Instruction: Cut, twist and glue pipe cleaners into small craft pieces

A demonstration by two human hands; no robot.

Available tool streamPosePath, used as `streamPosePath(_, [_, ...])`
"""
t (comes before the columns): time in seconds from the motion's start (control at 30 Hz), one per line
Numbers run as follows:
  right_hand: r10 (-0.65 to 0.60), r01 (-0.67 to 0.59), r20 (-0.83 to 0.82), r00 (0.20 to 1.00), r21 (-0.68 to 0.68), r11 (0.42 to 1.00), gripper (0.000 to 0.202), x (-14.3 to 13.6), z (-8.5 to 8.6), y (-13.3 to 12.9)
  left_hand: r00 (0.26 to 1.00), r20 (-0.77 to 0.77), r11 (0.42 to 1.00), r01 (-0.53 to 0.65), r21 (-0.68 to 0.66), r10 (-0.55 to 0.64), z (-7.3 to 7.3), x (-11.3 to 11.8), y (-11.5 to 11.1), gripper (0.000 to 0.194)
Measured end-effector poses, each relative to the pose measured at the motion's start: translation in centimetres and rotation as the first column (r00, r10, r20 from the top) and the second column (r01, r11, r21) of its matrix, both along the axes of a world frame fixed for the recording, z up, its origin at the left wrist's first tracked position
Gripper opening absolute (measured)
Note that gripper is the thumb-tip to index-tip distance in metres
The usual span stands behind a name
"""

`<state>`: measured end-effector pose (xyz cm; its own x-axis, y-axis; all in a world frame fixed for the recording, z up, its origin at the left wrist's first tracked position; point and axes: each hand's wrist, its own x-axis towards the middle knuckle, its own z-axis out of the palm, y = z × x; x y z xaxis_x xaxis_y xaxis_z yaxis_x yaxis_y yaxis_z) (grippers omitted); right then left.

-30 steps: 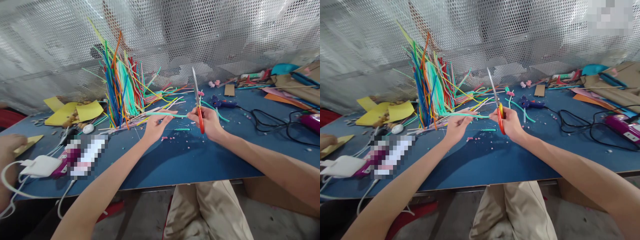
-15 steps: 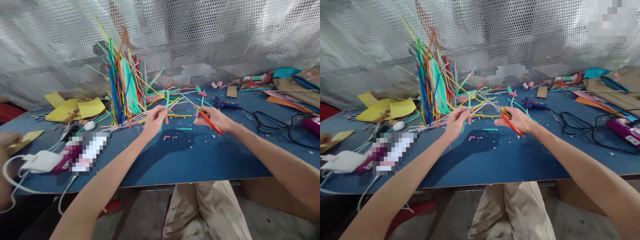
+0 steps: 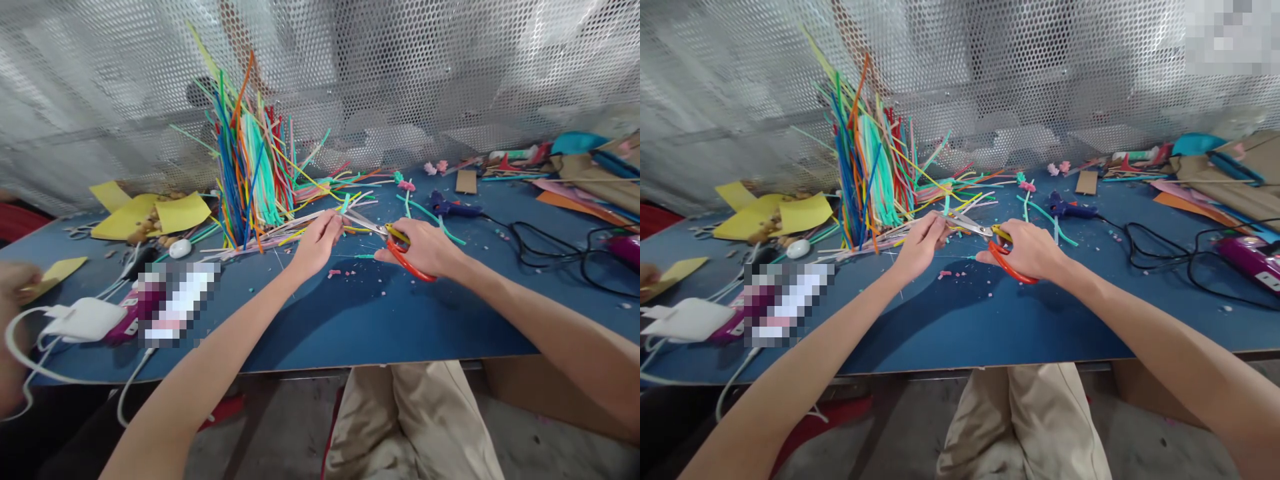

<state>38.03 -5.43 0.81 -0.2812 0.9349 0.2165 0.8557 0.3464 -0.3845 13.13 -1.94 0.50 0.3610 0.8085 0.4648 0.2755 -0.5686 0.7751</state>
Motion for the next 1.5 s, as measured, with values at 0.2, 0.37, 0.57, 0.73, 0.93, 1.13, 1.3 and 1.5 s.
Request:
streamPosePath(0.2, [0.025, -0.027, -0.052, 0.998, -0.031, 0.999, 0.050, -1.0, 0.4, -0.9, 0.997, 0.058, 0.996, 0.059, -0.065, -0.055, -0.5, 0.1, -0.1, 0.039])
streamPosePath(0.37, [0.038, -0.042, -0.086, 0.996, -0.052, 0.998, 0.053, -1.1, 0.5, -1.1, 1.000, -0.021, 0.999, -0.010, 0.040, 0.011, -0.1, 0.0, -0.4, 0.042])
streamPosePath(0.57, [0.082, -0.095, -0.143, 0.986, -0.080, 0.992, 0.050, -1.3, 0.2, -1.2, 0.998, -0.039, 0.999, 0.044, -0.011, -0.045, 0.2, 0.0, -1.0, 0.042])
streamPosePath(0.73, [0.122, -0.143, -0.191, 0.974, -0.105, 0.984, 0.050, -1.3, 0.0, -1.3, 0.998, -0.015, 0.997, 0.058, -0.044, -0.059, 0.2, 0.0, -1.3, 0.043])
streamPosePath(0.93, [0.130, -0.138, -0.104, 0.986, -0.075, 0.988, 0.045, -1.4, -0.1, -1.4, 0.997, -0.027, 0.997, 0.066, -0.047, -0.068, 0.6, 0.0, -1.6, 0.043])
streamPosePath(1.13, [0.139, -0.141, -0.066, 0.988, -0.035, 0.989, 0.042, -1.6, -0.5, -1.4, 0.998, -0.017, 0.997, 0.061, -0.037, -0.062, 0.4, 0.1, -1.6, 0.041])
streamPosePath(1.3, [0.057, -0.054, -0.030, 0.998, 0.108, 0.993, 0.044, -0.8, -0.4, -0.5, 0.999, -0.016, 0.999, 0.028, -0.025, -0.029, 0.3, 0.2, -1.4, 0.041])
streamPosePath(1.5, [-0.098, 0.139, -0.302, 0.948, 0.117, 0.983, 0.046, 1.5, -0.6, 1.6, 0.998, -0.030, 0.997, -0.063, -0.032, 0.062, 0.5, 0.5, -1.4, 0.041])
